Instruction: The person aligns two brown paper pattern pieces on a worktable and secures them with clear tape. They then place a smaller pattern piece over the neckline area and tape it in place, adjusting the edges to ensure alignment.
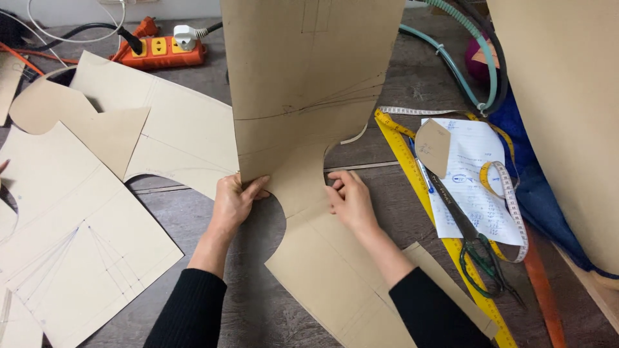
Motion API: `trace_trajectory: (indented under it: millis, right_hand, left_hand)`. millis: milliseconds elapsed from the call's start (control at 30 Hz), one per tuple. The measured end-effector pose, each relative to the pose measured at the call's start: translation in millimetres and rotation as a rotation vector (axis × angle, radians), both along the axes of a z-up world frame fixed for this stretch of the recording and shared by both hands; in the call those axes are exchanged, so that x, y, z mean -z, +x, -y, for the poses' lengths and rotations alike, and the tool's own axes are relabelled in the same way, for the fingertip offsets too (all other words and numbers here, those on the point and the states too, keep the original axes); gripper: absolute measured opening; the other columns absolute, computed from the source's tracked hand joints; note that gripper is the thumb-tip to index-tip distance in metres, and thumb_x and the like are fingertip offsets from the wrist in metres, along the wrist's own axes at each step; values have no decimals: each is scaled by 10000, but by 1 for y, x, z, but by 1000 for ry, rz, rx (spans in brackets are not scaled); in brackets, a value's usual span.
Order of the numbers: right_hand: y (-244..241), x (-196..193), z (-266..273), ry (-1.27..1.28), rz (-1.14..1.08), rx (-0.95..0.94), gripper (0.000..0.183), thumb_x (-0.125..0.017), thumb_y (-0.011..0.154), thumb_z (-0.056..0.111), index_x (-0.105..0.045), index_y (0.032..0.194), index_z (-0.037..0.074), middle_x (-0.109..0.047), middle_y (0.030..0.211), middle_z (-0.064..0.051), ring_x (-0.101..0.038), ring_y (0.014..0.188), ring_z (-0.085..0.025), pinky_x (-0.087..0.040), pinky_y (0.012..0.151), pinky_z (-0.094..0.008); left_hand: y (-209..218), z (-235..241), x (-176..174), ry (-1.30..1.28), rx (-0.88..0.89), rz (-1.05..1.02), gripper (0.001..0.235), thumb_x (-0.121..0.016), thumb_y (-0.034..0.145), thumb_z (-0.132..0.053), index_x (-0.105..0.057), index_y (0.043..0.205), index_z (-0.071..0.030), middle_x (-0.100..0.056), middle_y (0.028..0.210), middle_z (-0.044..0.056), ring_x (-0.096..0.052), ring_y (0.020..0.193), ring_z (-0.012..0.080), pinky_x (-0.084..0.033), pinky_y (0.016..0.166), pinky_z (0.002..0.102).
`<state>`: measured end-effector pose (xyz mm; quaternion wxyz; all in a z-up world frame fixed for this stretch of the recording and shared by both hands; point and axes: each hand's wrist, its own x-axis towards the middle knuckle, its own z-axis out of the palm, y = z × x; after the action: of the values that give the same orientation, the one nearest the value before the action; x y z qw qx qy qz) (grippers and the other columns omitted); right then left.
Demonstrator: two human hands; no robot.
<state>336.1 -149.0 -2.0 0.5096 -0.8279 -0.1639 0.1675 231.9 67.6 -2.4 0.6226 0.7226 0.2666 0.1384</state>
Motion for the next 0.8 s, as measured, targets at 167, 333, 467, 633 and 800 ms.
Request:
trace_trajectory:
  millis: [167,333,467,633,800]
  right_hand:
    - [-65,-22,3,-162,517,-185,313,-623,862,36,-612,1169,-22,-531,1153,-196,-594,1025,-387,-500,866,-448]
    - [-99,7,9,-361,710,-296,464,-593,921,209,-503,1357,77,-390,1487,-148,-373,1377,-313,-254,1167,-454]
    - [-101,0,7,-343,707,-239,424,-590,917,198,-547,1330,113,-368,1490,-160,-368,1371,-344,-312,1139,-435]
    - [-101,-5,5,-387,755,-248,424,-518,957,233,-509,1359,101,-361,1495,-184,-364,1370,-357,-323,1125,-436]
    - [-100,-4,5,-411,767,-255,456,-498,966,259,-475,1391,96,-354,1506,-182,-356,1383,-354,-304,1141,-427]
  left_hand:
    - [-1,-4,5,59,-10,-32,194,-762,833,-116,-709,660,-46,-661,540,143,-631,529,141,-539,508,292]
    - [-3,-9,14,-7,-5,-120,211,-698,859,-173,-653,689,-56,-722,634,128,-694,556,139,-544,539,235]
    - [-4,-7,7,8,-7,-146,248,-703,855,-201,-654,665,-48,-725,629,117,-695,567,133,-539,582,235]
    - [-6,-8,10,-54,-7,-144,165,-697,847,-165,-703,752,-31,-723,644,138,-706,586,157,-575,585,249]
    - [-6,-7,0,-81,-8,-187,218,-708,848,-198,-658,705,-41,-729,657,149,-710,594,169,-542,585,241]
